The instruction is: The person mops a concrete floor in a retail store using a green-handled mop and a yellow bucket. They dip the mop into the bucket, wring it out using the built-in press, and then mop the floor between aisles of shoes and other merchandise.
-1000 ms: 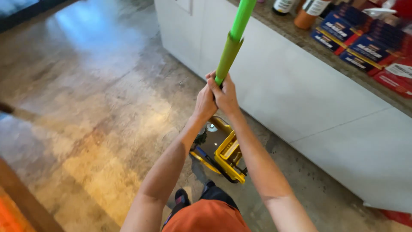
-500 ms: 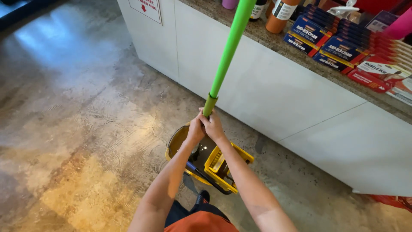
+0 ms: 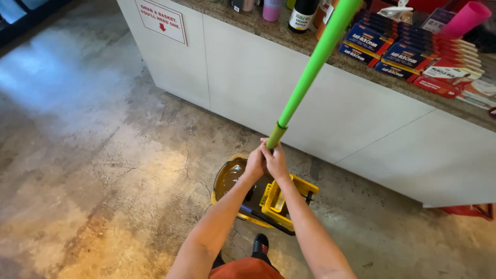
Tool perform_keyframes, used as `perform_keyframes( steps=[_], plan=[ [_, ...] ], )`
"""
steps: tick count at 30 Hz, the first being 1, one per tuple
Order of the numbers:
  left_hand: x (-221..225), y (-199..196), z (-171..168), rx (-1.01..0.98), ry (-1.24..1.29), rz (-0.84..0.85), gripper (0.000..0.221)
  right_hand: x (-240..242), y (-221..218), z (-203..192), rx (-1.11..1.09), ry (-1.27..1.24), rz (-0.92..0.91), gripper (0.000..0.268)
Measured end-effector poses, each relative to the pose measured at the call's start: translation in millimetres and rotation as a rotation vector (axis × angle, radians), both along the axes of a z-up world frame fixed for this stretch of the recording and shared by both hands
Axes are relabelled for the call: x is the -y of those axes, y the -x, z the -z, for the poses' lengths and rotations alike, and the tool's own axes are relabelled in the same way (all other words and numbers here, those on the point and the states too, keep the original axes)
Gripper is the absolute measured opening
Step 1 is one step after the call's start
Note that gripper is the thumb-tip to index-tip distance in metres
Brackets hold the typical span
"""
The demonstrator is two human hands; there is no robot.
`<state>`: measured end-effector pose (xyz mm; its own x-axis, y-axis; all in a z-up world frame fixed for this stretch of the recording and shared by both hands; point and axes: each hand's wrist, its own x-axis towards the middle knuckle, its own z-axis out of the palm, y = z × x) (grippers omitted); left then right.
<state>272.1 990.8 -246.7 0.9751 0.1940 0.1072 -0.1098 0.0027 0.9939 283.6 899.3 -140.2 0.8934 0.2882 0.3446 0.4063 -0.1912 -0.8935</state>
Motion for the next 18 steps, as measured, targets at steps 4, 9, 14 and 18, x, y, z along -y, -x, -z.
perform_keyframes(
  steps=[4, 9, 14, 18],
  plan=[
    [-17.7, 19.4, -60.3, 0.29, -0.243, -0.02, 0.034, -8.5, 11.1, 0.6, -0.001, -0.014, 0.068, 0.021],
    [-28.3, 24.5, -67.4, 0.255, -0.288, 0.03, 0.025, -15.1, 23.0, -13.8, -0.01, 0.005, 0.145, 0.03],
    [-15.8, -1.0, -26.6, 0.07, 0.389, 0.193, 0.017, -17.4, 23.5, -30.8, 0.03, -0.079, 0.137, 0.031],
    [-20.5, 20.3, -94.2, 0.163, -0.247, 0.03, 0.032, -9.7, 14.6, -28.6, -0.055, -0.121, 0.122, 0.03]
  ],
)
